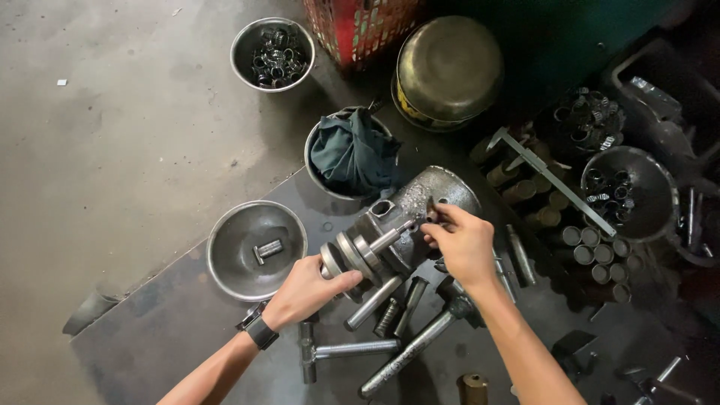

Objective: The person assembles a mechanical component by inserting a bearing into a cylindrical housing and securing it with a small metal clip. They then place the assembly into a blue vise and use a dial indicator to measure the shaft, repeating the process of adding clips and measuring.

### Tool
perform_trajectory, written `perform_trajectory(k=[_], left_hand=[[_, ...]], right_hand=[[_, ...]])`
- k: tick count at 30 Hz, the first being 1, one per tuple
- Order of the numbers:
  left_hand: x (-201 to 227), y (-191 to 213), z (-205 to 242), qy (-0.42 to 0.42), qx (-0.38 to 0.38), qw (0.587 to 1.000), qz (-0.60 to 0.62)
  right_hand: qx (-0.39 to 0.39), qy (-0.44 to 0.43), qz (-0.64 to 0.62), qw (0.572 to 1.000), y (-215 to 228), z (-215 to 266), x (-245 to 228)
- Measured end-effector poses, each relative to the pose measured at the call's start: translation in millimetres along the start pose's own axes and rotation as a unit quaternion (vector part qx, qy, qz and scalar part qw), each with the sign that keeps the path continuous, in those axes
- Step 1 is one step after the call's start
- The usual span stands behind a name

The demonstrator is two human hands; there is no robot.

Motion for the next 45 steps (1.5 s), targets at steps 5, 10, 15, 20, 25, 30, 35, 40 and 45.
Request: perform_trajectory(k=[5, 10, 15, 20, 25, 30, 35, 40, 45], left_hand=[[4, 0, 1, 0.006, -0.003, 1.000, 0.003], [1, 0, 0, 0.011, -0.010, 1.000, -0.003], [9, 2, 2, -0.002, -0.006, 1.000, 0.000], [7, 1, 1, -0.007, -0.010, 1.000, 0.002], [9, 2, 2, -0.007, -0.006, 1.000, 0.005], [8, 0, 1, -0.009, -0.007, 1.000, 0.001], [11, 2, 3, -0.011, 0.004, 1.000, -0.010], [18, 5, 4, -0.010, 0.007, 1.000, -0.020], [9, 3, 1, -0.009, 0.002, 1.000, -0.023]], right_hand=[[-0.001, 0.115, 0.134, 0.984, -11, 5, -21], [-0.054, 0.080, 0.018, 0.995, -11, 0, -2], [-0.059, 0.002, -0.045, 0.997, -13, -8, 9], [-0.092, 0.001, -0.037, 0.995, -13, -9, 10], [-0.115, -0.043, -0.050, 0.991, -15, -12, 25], [-0.137, -0.045, -0.055, 0.988, -15, -13, 24], [-0.140, -0.084, 0.050, 0.985, -23, -3, 14], [-0.144, -0.052, 0.023, 0.988, -27, 6, 6], [-0.134, -0.051, 0.041, 0.989, -27, 7, 1]])
Point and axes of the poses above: each hand's wrist, its own z-axis away from the middle knuckle, its own y-axis out of the back of the hand, x = y × z, the point moved 10 cm from there along -z, towards the middle knuckle, and after that the axes turned 8 degrees about x, right-handed, at the moved point
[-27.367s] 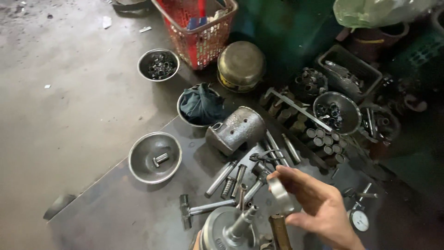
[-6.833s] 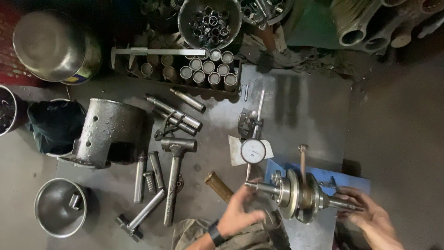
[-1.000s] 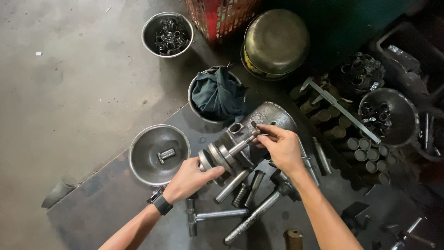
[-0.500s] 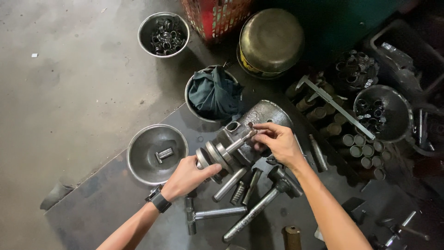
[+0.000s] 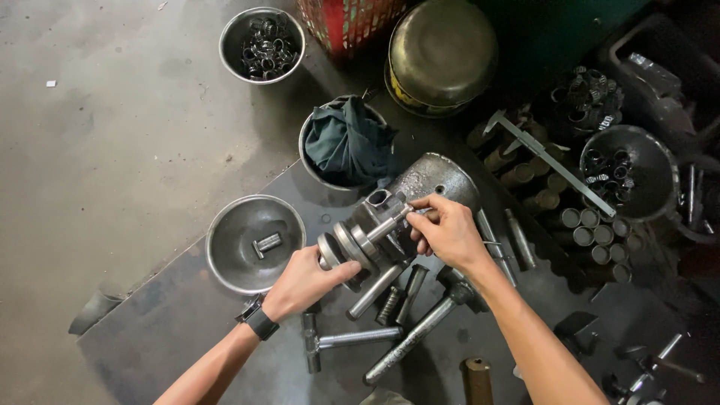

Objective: The person assembles a mechanical component by inserting a bearing into a cylindrical housing and securing it with a small metal clip. They then place the assembly into a blue vise and use a dial indicator to measure the shaft, repeating the process of adding clips and measuring.

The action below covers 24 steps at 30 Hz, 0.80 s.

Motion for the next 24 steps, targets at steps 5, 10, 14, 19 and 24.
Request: perform_trajectory(k=[5, 10, 14, 19, 24], left_hand=[[3, 1, 1, -0.006, 0.004, 1.000, -0.007], [6, 1, 1, -0.014, 0.003, 1.000, -0.004], [4, 1, 1, 0.004, -0.004, 1.000, -0.014], [-5, -1, -2, -0.007, -0.002, 1.000, -0.027], [-6, -2, -5, -0.025, 0.000, 0.999, -0.033]], right_hand=[[0.005, -0.006, 0.021, 1.000, 2, -1, 1], [0.006, 0.006, 0.008, 1.000, 2, -3, 5], [0.008, -0.001, -0.002, 1.000, 6, -4, 2], [0.054, -0.033, -0.025, 0.998, 32, 6, 21], [0.122, 0.240, 0.273, 0.923, 14, 78, 80]])
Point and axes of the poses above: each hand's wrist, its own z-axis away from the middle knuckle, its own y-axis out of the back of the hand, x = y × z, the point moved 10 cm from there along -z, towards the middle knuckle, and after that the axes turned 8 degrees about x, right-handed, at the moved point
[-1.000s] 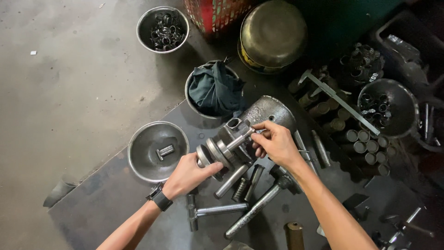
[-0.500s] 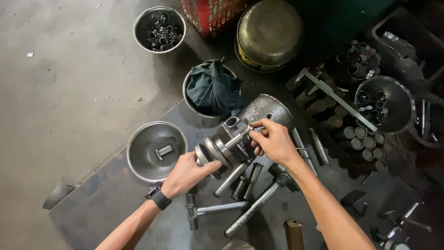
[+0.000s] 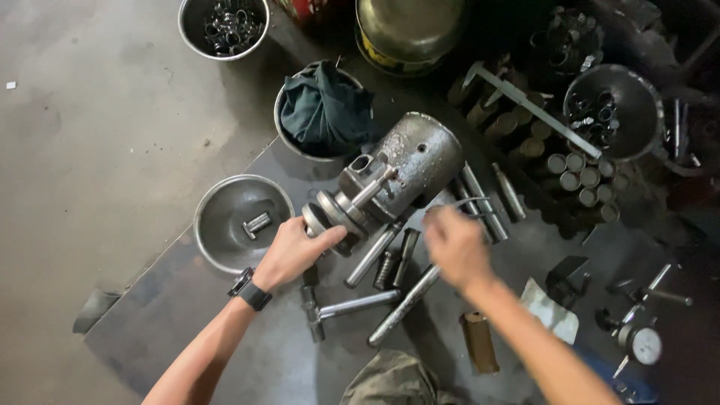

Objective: The person assembles a mechanical component by inserting a bearing into a cylindrical housing and securing it with a small metal clip. They then place the assembly into a blue vise and use a dial indicator to measure the shaft, repeating the process of adding clips and measuring.

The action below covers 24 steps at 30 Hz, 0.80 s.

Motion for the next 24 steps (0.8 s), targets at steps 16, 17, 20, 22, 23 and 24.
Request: perform_trajectory(k=[16, 17, 20, 22, 23, 24], left_hand=[[1, -2, -1, -0.038, -0.002, 0.997, 0.069], [3, -1, 1, -0.039, 0.003, 0.997, 0.069], [19, 9, 3, -0.058, 0.012, 0.996, 0.064], [17, 4, 7, -0.034, -0.002, 0.998, 0.054], [18, 5, 6, -0.036, -0.001, 0.998, 0.057], [18, 4, 7, -0.032, -0.003, 0.998, 0.050]], right_hand=[[-0.445, 0.037, 0.016, 0.895, -78, 124, -120], [-0.445, 0.043, 0.017, 0.894, -56, 120, -114], [-0.202, 0.008, -0.124, 0.971, 37, 54, -104], [-0.057, -0.045, -0.074, 0.995, 91, 22, -83], [-0.057, -0.043, -0.071, 0.995, 93, 4, -95], [-0.014, -0.095, -0.026, 0.995, 104, -13, -94]])
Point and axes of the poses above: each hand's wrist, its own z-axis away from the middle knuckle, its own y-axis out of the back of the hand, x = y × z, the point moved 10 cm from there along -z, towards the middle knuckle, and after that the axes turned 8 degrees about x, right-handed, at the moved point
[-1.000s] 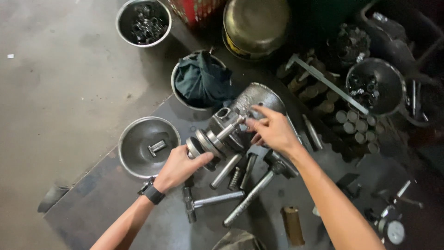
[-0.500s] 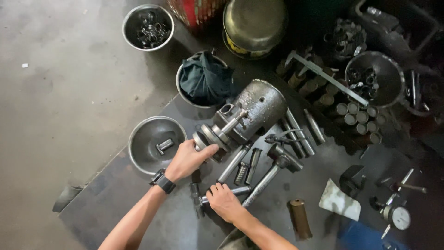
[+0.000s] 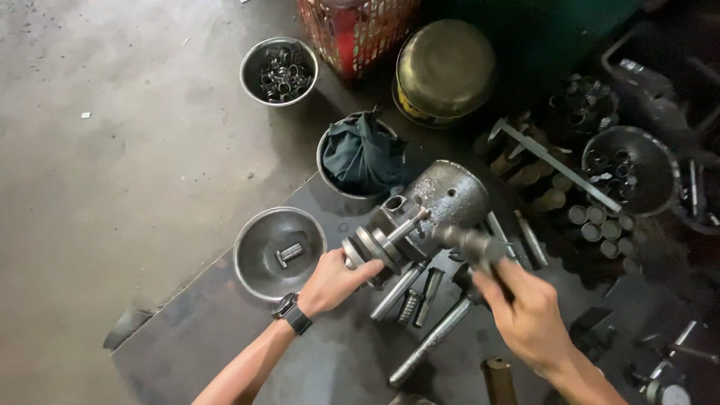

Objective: The person assembles a mechanical component by inserting a bearing into a cylindrical housing and securing it with a small metal clip. They then place the assembly into a blue vise and use a dial indicator to measure the shaft, repeating the process of adding clips and measuring.

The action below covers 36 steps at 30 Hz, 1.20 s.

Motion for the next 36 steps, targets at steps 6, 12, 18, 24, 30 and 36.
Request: perform_trajectory(k=[6, 12, 18, 24, 30, 36], left_hand=[[-6, -2, -1, 0.016, -0.005, 1.000, 0.007], [-9, -2, -2, 0.024, 0.003, 1.000, 0.008], [-9, -3, 0, 0.047, -0.002, 0.999, -0.008], [-8, -5, -9, 0.006, 0.007, 1.000, 0.016], [-18, -5, 4, 0.017, 0.021, 1.000, 0.009], [-31, -12, 2, 0.014, 0.018, 0.999, 0.034]], right_hand=[[0.115, 0.119, -0.033, 0.986, -1, -39, -28], [0.105, 0.088, -0.022, 0.990, 29, -46, -43], [0.195, 0.161, -0.211, 0.944, 69, -15, -51], [0.130, 0.083, 0.010, 0.988, 25, -40, -20], [0.062, 0.004, -0.023, 0.998, 22, 14, -4], [-0.136, 0.296, 0.078, 0.942, -138, 117, 14]])
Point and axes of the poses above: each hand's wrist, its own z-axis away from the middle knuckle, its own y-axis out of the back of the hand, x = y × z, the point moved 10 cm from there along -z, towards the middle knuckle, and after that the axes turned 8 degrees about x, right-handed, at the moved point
